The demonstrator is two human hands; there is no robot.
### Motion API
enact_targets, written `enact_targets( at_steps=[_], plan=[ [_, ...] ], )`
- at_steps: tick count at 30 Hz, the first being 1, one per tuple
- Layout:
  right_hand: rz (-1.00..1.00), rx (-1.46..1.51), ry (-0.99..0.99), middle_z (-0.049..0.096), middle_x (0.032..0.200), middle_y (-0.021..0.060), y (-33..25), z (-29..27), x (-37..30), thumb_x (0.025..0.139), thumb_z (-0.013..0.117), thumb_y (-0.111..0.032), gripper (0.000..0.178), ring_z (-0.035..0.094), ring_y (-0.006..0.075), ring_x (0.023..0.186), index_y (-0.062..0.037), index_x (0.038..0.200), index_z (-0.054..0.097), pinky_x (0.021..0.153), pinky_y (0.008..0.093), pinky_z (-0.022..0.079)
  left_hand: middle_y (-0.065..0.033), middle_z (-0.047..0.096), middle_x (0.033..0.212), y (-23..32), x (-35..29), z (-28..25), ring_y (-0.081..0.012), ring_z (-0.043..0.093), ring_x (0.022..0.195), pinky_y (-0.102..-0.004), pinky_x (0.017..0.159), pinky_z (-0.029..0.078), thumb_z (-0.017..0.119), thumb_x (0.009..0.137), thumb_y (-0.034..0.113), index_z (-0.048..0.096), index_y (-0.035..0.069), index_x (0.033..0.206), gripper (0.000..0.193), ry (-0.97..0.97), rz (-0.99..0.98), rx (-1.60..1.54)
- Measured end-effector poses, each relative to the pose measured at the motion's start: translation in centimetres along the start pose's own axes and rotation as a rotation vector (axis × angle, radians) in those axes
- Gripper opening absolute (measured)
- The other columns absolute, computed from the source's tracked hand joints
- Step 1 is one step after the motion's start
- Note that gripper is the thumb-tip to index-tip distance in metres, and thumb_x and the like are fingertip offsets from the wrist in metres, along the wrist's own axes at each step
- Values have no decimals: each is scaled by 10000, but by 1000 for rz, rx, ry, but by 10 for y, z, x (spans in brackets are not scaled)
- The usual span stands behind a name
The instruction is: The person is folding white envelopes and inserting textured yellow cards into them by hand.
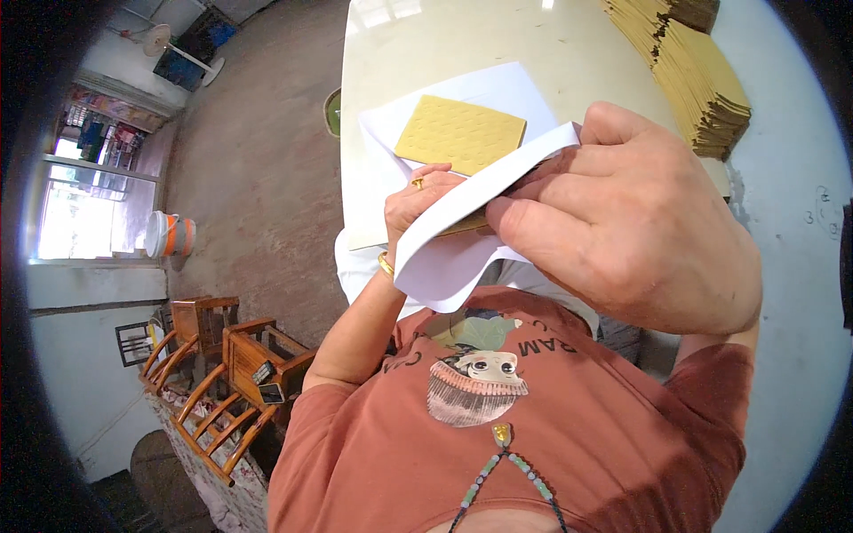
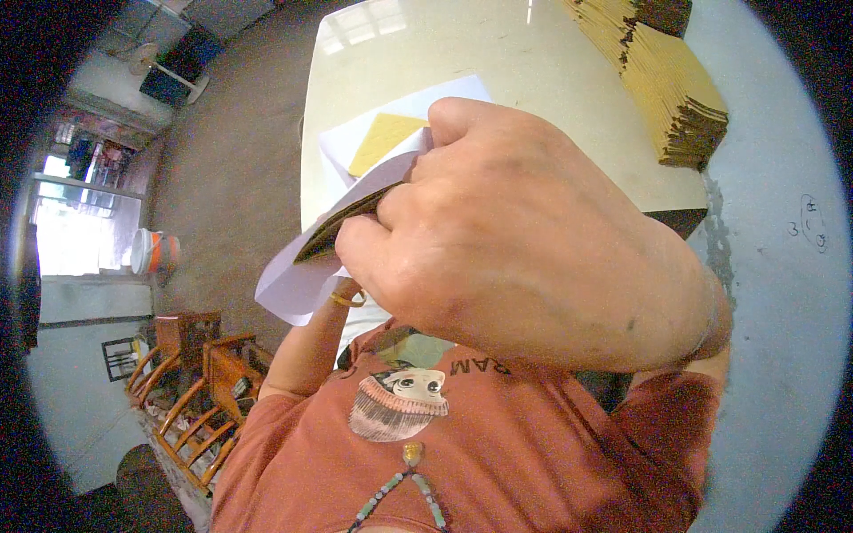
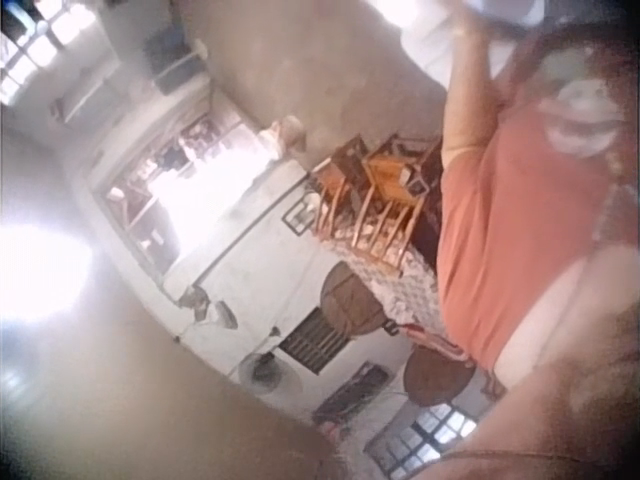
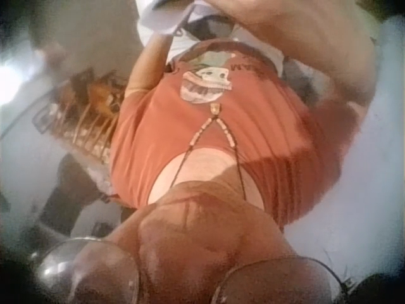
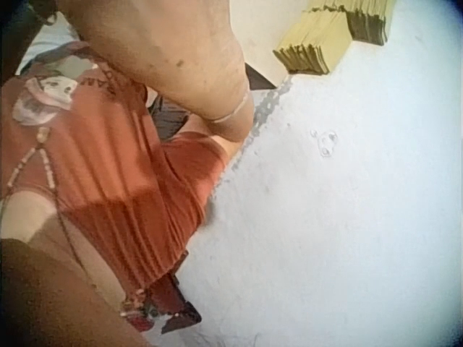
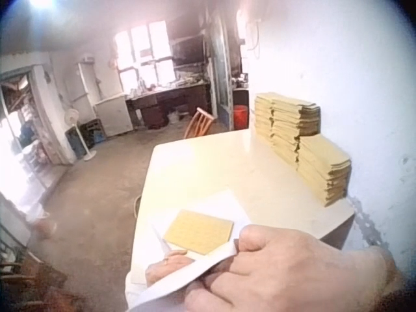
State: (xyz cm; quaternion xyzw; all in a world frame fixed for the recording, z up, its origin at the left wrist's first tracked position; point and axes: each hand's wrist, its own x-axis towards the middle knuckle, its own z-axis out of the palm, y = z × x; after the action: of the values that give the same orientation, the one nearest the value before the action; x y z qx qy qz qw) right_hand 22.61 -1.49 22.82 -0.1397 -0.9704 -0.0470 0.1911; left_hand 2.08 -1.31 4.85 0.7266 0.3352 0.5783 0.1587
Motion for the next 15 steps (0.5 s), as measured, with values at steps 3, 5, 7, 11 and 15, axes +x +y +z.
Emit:
enact_targets(
  at_steps=[3, 5, 7, 11, 15],
  plan=[
    [4, -18, -71, 614, 661, 10, -1, -8, 3, 677, 640, -98, 137, 560, 155, 583, -42, 801, 655, 584, 286, 377, -22, 704, 822, -12, -7, -2, -154, 675, 793, -388, 929, 461, 769, 675, 94, 703, 80, 829, 169, 13, 10, 30],
    [-1, -90, -121, 605, 656, 7, 0, -10, 4, 675, 640, -97, 137, 567, 157, 599, -45, 801, 653, 587, 287, 379, -18, 704, 821, -11, -5, -5, -153, 676, 792, -392, 931, 461, 756, 684, 92, 706, 81, 830, 155, -18, -31, 13],
    [-4, -110, -154, 601, 658, 5, 1, -10, 4, 670, 642, -97, 147, 575, 156, 617, -47, 808, 653, 578, 288, 381, -17, 705, 819, 0, -3, -3, -152, 676, 791, -391, 927, 462, 746, 690, 91, 706, 82, 827, 143, -36, -71, -18],
    [17, -134, -182, 606, 674, 1, 0, -15, 7, 661, 646, -99, 157, 588, 152, 644, -49, 809, 656, 543, 286, 387, -24, 704, 810, 7, -8, 1, -155, 675, 786, -389, 923, 462, 726, 703, 92, 706, 80, 812, 111, 87, -737, -424],
    [53, -198, -145, 609, 684, -7, 1, -13, 11, 656, 643, -91, 145, 596, 153, 657, -49, 795, 655, 504, 283, 407, -22, 701, 797, 6, -9, 4, -156, 671, 779, -388, 917, 460, 726, 704, 91, 708, 79, 814, 111, 125, -438, -283]
  ],
)
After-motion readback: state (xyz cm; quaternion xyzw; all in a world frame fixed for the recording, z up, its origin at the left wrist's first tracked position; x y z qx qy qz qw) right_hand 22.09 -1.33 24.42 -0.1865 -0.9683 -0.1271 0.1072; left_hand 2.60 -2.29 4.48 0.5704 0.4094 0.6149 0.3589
